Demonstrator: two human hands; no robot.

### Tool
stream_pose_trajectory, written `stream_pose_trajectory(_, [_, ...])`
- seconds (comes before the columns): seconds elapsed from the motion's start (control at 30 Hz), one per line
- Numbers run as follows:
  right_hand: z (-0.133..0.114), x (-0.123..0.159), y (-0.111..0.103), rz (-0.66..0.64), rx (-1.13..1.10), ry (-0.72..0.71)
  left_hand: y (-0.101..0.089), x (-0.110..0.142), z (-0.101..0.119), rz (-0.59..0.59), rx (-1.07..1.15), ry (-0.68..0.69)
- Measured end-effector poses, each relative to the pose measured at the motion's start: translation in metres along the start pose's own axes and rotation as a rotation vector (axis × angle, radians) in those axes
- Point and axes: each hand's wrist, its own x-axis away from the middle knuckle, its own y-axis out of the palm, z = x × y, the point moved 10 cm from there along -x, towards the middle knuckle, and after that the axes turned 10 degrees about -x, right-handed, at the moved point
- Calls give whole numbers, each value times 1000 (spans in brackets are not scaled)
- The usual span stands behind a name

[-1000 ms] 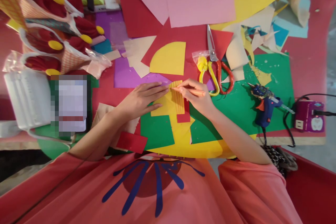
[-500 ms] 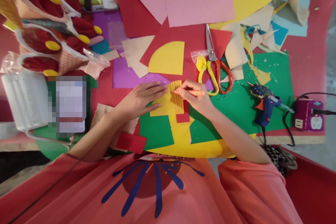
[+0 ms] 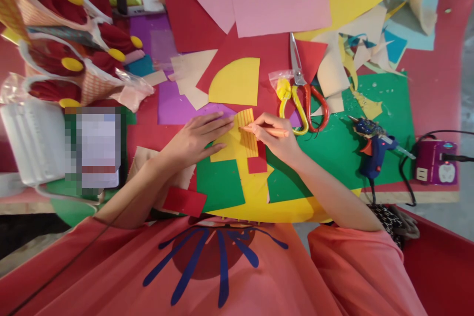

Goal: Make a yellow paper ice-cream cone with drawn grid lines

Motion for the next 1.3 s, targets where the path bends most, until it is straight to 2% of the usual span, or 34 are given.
stream_pose_trajectory(0.27, [-9,0,4,-44,77,-52,-2,0,2,21,-8,24])
stream_pose_trajectory(0.47, [-11,-2,5,-51,114,-44,2,0,0,-5,17,12])
stream_pose_trajectory(0.63, [-4,-2,4,-40,21,27,3,0,0,-8,15,15])
stream_pose_trajectory(0.8, [0,-1,-2,21,-58,26,3,1,-1,-4,23,12])
stream_pose_trajectory(1.0, [-2,-1,2,-13,2,0,0,0,-4,13,1,-10])
stream_pose_trajectory(1.3, [-8,0,5,-45,96,-44,4,0,-5,-23,2,-27])
